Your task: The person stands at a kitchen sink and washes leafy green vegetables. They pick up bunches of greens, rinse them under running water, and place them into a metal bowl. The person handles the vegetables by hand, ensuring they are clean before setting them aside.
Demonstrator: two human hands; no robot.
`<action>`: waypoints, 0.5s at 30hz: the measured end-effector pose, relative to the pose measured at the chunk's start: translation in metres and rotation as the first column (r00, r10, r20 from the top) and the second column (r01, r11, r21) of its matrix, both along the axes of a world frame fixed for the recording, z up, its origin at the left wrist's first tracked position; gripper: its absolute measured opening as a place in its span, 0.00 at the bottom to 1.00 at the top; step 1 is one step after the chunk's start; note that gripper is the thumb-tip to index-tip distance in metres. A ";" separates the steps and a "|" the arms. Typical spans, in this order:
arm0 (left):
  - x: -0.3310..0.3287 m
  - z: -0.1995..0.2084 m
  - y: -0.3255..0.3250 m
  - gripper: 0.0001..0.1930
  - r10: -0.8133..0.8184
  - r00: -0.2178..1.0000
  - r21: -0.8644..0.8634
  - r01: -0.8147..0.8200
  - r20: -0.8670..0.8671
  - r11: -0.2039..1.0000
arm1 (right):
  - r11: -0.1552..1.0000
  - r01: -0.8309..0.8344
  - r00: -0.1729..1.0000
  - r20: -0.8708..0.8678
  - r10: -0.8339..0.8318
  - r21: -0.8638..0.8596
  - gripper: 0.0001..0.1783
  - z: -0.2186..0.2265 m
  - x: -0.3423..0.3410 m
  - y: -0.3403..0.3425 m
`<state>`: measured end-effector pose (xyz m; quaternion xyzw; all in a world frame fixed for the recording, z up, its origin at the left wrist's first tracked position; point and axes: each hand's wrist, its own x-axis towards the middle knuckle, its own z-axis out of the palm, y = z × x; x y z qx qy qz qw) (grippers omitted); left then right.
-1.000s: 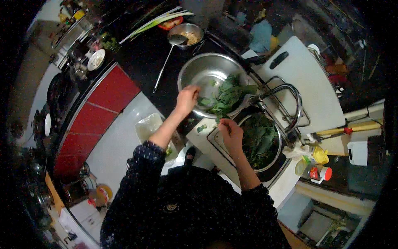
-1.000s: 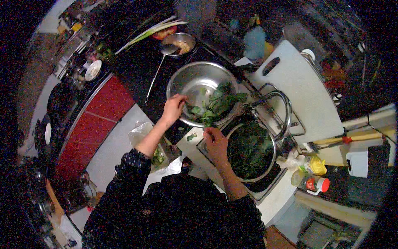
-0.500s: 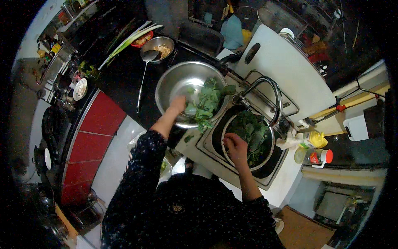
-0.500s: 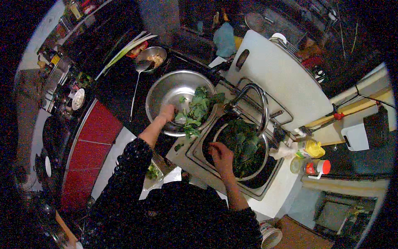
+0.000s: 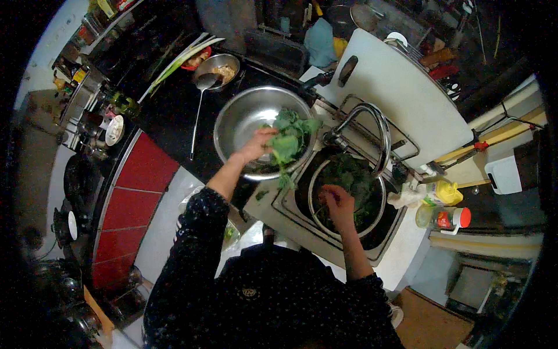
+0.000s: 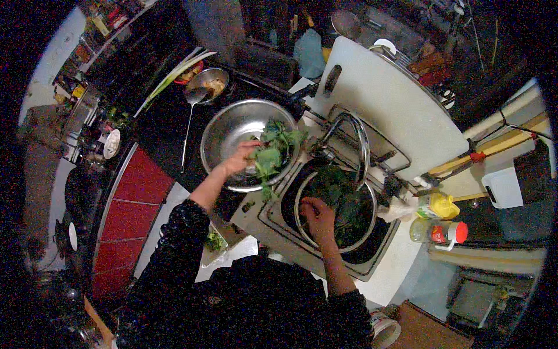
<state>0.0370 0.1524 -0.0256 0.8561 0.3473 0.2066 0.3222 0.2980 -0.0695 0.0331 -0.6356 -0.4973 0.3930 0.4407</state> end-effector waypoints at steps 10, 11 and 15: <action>-0.033 0.085 0.009 0.09 0.645 0.616 -0.828 0.021 0.451 0.560 | 0.980 -0.155 0.962 -0.209 0.178 0.122 0.10 -0.002 -0.032 0.063; -0.031 0.093 0.008 0.10 0.652 0.594 -0.841 0.079 0.471 0.535 | 0.980 -0.163 0.974 -0.137 0.179 0.114 0.11 -0.004 -0.037 0.072; -0.035 0.092 0.005 0.14 0.629 0.577 -0.832 0.176 0.521 0.527 | 0.979 -0.199 0.934 -0.295 0.204 0.045 0.14 -0.017 -0.071 0.110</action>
